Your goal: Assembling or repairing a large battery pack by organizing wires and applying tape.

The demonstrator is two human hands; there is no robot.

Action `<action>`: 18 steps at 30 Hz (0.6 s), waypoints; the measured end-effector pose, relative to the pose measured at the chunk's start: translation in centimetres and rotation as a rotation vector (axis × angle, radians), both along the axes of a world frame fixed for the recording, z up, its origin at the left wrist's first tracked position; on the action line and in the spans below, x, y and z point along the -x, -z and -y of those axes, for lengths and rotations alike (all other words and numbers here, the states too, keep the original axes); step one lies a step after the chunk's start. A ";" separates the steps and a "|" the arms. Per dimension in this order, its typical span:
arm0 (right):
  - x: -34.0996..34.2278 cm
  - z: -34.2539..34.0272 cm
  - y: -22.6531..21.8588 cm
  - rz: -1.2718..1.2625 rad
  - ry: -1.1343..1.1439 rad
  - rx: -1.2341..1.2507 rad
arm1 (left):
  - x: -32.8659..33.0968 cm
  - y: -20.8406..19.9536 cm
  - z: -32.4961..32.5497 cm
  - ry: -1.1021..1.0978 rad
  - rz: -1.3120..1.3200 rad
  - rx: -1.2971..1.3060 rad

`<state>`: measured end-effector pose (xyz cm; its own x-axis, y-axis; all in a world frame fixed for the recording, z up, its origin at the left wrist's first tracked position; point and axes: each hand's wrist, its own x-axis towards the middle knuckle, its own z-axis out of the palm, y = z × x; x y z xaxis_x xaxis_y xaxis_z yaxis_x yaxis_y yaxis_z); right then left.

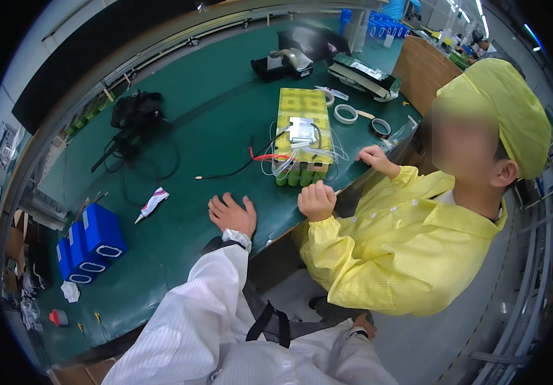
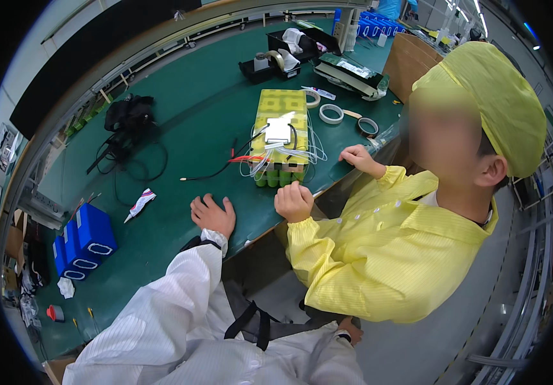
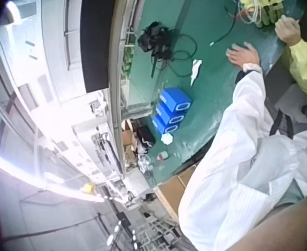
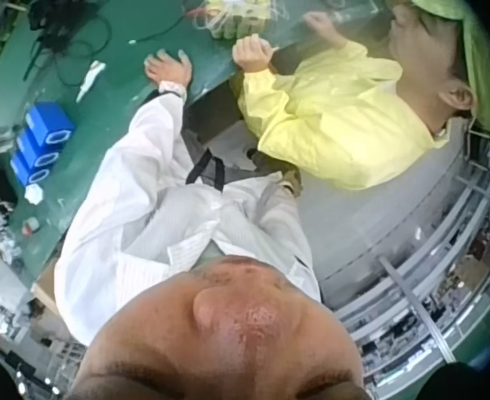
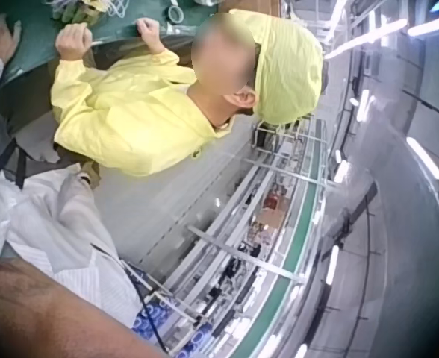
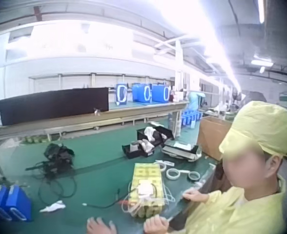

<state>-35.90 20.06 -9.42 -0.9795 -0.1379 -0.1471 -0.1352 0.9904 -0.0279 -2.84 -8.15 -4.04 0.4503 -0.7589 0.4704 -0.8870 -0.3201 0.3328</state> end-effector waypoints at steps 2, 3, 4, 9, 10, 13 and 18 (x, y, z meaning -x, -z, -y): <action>0.9 -1.9 1.3 0.170 0.208 -0.091 | -0.4 0.3 0.0 0.011 -0.015 0.028; 1.4 -2.2 2.0 0.196 0.247 -0.083 | -0.4 0.1 -0.1 0.081 -0.113 0.069; 1.3 -2.7 2.8 0.211 0.275 -0.067 | -0.5 -0.1 -0.3 0.150 -0.209 0.111; 3.6 -5.1 6.8 0.261 0.297 0.020 | 1.2 -4.5 -0.2 0.493 -0.106 0.321; 3.7 -5.6 7.3 0.268 0.300 0.022 | 1.6 -5.9 0.2 0.497 -0.099 0.321; 3.5 -5.5 6.8 0.266 0.282 0.076 | 2.2 -9.0 1.9 0.425 -0.050 0.311; 3.5 -5.6 6.6 0.301 0.269 0.104 | 2.0 -10.2 2.8 0.550 0.101 0.202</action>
